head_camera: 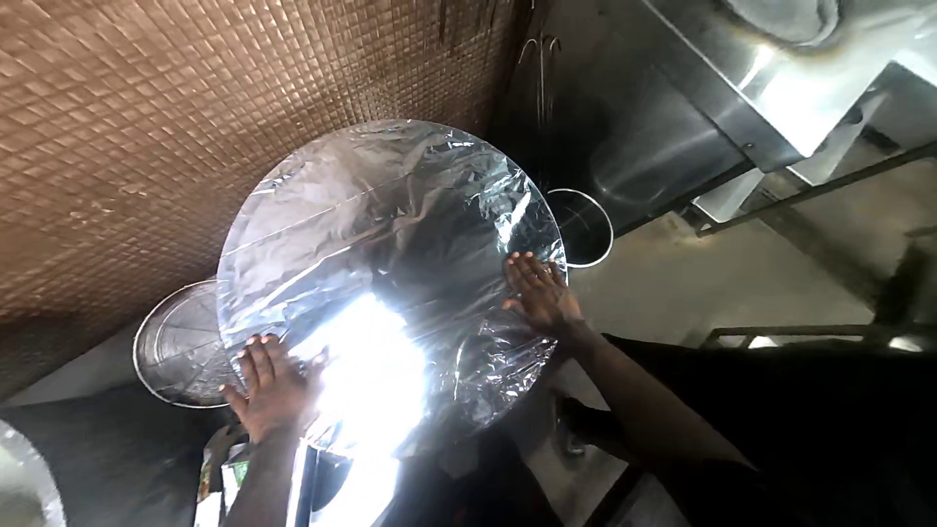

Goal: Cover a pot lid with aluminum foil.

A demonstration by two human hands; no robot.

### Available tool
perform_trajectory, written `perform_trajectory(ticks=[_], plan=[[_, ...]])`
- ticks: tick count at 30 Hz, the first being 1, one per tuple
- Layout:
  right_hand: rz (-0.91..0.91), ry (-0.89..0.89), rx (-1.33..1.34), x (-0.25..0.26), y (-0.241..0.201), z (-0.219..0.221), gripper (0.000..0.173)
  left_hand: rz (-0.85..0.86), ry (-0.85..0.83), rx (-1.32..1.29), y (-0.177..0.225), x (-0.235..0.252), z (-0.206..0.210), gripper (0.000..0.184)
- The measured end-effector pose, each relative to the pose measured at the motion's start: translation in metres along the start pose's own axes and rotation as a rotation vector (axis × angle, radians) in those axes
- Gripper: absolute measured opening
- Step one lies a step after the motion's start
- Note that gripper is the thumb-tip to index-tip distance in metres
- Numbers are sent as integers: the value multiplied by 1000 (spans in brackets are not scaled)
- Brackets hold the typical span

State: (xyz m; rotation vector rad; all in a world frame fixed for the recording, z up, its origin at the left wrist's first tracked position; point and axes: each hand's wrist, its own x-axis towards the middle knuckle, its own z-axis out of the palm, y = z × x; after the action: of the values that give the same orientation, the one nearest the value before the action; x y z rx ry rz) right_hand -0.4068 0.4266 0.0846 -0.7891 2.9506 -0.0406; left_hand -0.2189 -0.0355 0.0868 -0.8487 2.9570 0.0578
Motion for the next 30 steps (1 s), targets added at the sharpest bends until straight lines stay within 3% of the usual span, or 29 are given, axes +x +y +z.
perform_trajectory(ticks=[6,9,12,15,18,23,30], plan=[[213,27,6,-9,50,-6,93,-153,3,-53,-20,15,-3,94],[240,125,29,-10,26,-15,96,-173,18,-95,-14,11,-15,88],[46,160,154,-16,-62,-25,94,152,-20,-154,26,-18,-30,77],[-133,11,306,-25,-145,-17,90,530,-139,-160,73,-48,-17,78],[-247,-122,285,-26,-178,-1,87,611,-297,-91,99,-63,-13,83],[-251,-67,240,-27,-177,10,90,568,-276,-46,95,-59,-10,82],[-225,-221,165,-25,-142,8,93,522,-143,10,62,-54,-4,88]])
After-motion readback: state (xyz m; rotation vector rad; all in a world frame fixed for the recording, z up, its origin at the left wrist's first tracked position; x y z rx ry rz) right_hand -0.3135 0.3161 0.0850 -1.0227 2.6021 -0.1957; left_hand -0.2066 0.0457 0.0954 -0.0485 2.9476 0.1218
